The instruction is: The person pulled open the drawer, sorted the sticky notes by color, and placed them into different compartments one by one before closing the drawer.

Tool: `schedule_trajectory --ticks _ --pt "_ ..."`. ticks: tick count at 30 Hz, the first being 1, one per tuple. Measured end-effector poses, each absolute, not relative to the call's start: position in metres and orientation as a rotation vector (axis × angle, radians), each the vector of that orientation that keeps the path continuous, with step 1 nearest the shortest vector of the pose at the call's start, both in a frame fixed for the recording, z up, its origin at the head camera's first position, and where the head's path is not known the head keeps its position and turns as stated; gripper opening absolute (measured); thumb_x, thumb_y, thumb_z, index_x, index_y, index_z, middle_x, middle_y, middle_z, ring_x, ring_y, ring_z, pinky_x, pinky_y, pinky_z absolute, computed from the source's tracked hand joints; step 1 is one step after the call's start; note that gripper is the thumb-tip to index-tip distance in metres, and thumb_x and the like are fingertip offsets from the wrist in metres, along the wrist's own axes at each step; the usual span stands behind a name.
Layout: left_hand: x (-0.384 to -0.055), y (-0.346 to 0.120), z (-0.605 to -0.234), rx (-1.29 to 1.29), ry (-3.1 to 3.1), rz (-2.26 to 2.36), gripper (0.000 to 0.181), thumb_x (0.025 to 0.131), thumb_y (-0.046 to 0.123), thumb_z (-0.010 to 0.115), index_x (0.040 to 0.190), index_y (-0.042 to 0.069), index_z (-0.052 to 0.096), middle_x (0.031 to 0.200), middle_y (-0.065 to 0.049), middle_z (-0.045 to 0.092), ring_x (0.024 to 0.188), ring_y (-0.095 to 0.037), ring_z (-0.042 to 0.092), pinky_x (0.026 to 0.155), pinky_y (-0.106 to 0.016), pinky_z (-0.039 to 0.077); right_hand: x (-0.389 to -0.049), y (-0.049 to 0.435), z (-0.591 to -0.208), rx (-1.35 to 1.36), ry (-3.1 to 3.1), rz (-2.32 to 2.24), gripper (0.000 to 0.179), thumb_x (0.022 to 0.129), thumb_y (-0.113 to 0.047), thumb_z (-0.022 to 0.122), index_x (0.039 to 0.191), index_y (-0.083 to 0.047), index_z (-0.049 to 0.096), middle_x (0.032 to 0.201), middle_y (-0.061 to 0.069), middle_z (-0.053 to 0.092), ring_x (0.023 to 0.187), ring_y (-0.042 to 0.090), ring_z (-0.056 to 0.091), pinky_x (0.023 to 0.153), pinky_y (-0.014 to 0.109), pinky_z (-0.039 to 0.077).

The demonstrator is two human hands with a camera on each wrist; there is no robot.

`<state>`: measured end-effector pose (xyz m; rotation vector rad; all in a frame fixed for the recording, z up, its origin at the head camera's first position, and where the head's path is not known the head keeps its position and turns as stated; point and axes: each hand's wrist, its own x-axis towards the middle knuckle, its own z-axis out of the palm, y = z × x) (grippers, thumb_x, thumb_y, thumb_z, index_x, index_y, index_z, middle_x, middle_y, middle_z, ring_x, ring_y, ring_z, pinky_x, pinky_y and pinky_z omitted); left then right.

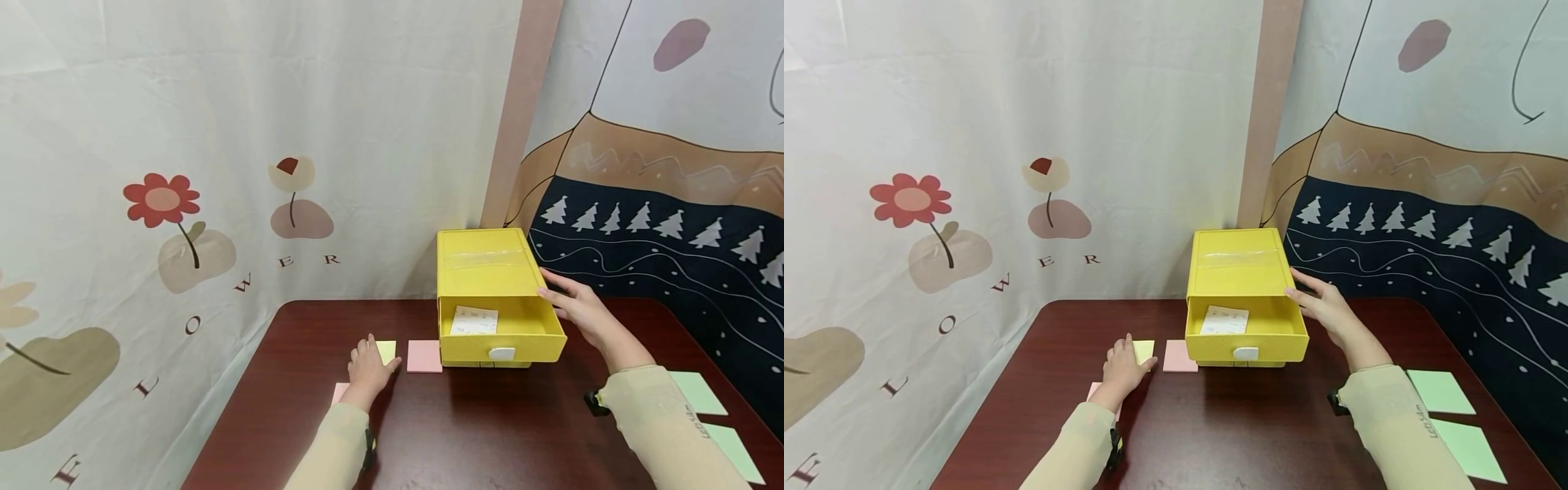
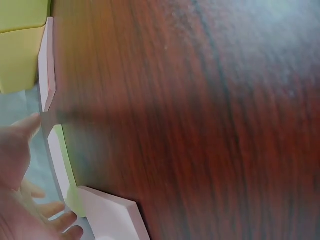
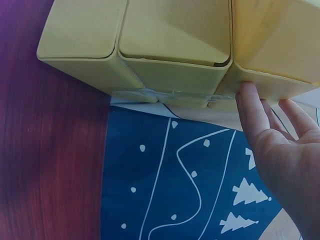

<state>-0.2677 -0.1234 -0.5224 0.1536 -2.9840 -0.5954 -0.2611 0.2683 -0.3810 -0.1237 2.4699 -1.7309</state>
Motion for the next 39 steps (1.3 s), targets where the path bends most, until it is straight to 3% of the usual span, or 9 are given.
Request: schedule_trajectory --ticks 20,26,30,39 --pt "-0.2707 -0.1164 -0.5200 0.416 -2.983 -0.490 0.105 0.067 0.052 0.079 0.138 -0.013 0.035 0.124 -0.028 0.043 0.112 -0.039 0.044 0.076 -0.044 0.053 -0.2628 0.2674 -0.3821 -0.098 2.464 -1.732 0.076 0.092 -0.050 0.053 0.152 -0.018 0.020 0.158 0.015 0.014 0.111 0.011 0.055 0.100 0.045 0.042" --pt "-0.2678 -0.1190 -0.5168 0.472 -2.953 -0.501 0.096 0.060 0.056 0.082 0.119 -0.014 0.052 0.103 -0.023 0.046 0.096 -0.036 0.046 0.067 -0.042 0.052 -0.2634 0.2671 -0.3824 -0.101 2.467 -1.730 0.076 0.092 -0.050 0.053 0.152 -0.018 0.020 0.157 0.016 0.014 0.112 0.014 0.055 0.099 0.043 0.043" --pt "-0.2673 -0.1199 -0.5175 0.473 -2.929 -0.589 0.082 0.059 0.051 0.084 0.105 -0.011 0.058 0.100 -0.022 0.045 0.094 -0.037 0.047 0.068 -0.043 0.052 -0.2632 0.2672 -0.3823 -0.106 2.465 -1.733 0.076 0.092 -0.050 0.052 0.152 -0.017 0.019 0.157 0.016 0.014 0.111 0.011 0.056 0.099 0.044 0.043" --pt "-0.2697 -0.1214 -0.5203 0.450 -2.896 -0.690 0.084 0.056 0.046 0.088 0.113 -0.007 0.055 0.105 -0.026 0.046 0.100 -0.040 0.046 0.075 -0.048 0.051 -0.2623 0.2680 -0.3821 -0.107 2.469 -1.738 0.075 0.092 -0.049 0.053 0.152 -0.017 0.020 0.157 0.016 0.015 0.104 0.003 0.056 0.099 0.043 0.044"
